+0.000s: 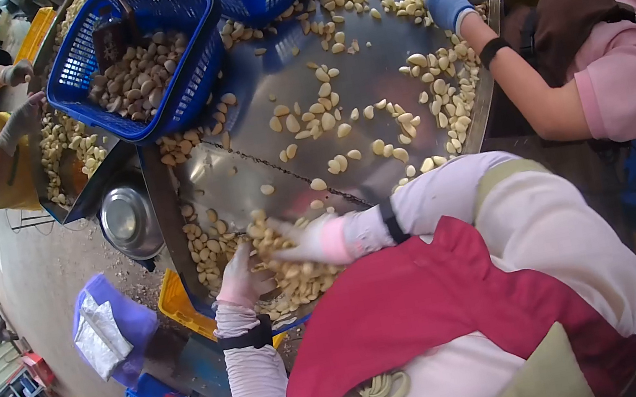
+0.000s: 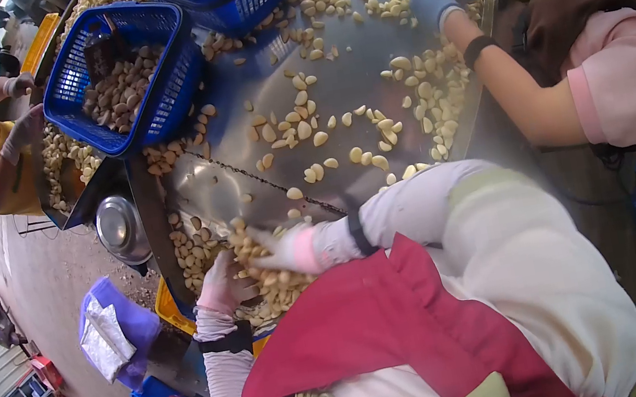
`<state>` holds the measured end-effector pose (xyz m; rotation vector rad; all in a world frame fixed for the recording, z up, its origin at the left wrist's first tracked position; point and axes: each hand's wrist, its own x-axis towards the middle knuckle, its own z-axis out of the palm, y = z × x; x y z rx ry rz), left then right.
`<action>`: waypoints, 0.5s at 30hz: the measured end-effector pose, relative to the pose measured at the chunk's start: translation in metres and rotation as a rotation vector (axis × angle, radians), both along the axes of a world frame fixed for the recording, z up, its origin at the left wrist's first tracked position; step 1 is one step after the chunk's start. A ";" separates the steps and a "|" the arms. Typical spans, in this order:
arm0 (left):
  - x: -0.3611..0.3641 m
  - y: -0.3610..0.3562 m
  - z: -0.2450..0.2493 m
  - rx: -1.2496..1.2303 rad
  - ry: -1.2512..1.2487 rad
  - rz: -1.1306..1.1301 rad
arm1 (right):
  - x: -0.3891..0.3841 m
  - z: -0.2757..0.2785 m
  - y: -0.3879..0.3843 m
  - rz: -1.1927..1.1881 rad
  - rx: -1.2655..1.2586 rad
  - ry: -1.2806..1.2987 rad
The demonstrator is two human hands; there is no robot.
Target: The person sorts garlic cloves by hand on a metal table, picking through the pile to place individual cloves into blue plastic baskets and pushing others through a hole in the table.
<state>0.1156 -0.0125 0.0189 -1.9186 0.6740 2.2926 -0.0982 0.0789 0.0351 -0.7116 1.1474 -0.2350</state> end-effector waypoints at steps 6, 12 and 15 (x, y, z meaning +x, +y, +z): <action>0.028 -0.003 -0.037 -0.747 -0.027 -0.536 | 0.015 -0.024 -0.044 0.267 -1.231 0.377; 0.003 -0.004 -0.036 -1.167 -0.100 -1.008 | -0.213 0.002 -0.037 0.240 -0.715 1.284; -0.050 0.019 0.013 -0.825 -0.389 -1.180 | -0.281 0.012 0.036 0.421 -0.321 1.470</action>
